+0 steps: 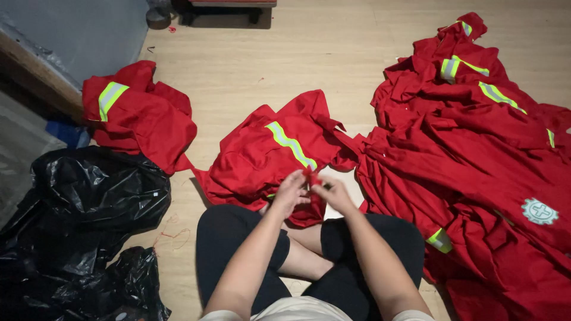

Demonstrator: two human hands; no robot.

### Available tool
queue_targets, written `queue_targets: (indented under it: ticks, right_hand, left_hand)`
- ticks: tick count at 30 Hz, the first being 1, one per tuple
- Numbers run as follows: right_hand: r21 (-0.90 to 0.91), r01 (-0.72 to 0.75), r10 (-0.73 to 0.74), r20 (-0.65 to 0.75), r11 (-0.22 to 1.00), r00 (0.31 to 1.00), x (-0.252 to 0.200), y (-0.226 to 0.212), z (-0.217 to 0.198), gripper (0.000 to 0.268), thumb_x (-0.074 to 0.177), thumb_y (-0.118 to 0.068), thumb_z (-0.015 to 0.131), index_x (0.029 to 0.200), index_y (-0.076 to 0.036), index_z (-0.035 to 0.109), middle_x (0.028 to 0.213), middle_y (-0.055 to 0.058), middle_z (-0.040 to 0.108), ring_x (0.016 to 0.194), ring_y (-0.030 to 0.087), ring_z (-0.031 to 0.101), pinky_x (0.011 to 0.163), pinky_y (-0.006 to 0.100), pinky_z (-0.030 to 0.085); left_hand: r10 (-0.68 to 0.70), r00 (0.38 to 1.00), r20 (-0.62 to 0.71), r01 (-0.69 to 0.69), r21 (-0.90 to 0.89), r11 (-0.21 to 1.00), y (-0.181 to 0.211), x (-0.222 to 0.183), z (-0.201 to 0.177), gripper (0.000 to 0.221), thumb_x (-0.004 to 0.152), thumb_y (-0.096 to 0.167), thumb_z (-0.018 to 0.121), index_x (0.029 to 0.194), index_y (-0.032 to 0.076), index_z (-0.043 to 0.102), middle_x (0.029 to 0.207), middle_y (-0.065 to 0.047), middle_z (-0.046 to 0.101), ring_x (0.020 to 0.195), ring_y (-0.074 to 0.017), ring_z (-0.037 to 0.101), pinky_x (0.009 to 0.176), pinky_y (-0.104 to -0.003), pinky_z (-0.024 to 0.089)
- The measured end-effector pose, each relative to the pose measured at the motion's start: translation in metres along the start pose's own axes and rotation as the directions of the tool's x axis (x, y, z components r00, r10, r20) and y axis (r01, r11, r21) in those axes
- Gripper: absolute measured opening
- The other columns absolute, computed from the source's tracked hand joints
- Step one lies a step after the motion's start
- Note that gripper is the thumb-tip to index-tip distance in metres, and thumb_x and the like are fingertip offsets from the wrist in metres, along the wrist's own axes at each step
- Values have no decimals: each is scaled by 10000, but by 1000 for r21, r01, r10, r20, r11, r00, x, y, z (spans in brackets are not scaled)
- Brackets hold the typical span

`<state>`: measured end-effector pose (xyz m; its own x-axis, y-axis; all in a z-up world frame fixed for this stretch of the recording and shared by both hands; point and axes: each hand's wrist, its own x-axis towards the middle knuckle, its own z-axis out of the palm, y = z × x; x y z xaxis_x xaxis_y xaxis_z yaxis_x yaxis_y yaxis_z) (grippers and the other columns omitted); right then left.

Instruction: Trimming loose threads from red jumpsuits using thread nippers

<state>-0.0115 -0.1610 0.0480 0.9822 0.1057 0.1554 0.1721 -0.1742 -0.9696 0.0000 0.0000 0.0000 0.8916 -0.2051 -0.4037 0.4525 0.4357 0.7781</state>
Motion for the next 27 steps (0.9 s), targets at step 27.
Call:
queue_targets:
  ticks: [27]
  right_hand:
    - [402, -291, 267, 115, 868, 957, 4, 6, -8, 424, 744, 125, 785, 1155, 87, 688, 708, 56, 674, 427, 37, 503, 333, 150, 361]
  left_hand:
    - [65, 980, -186, -163, -574, 803, 26, 4, -53, 273, 856, 84, 724, 1126, 62, 759, 1122, -214, 744, 1037, -403, 715, 1018, -544, 528]
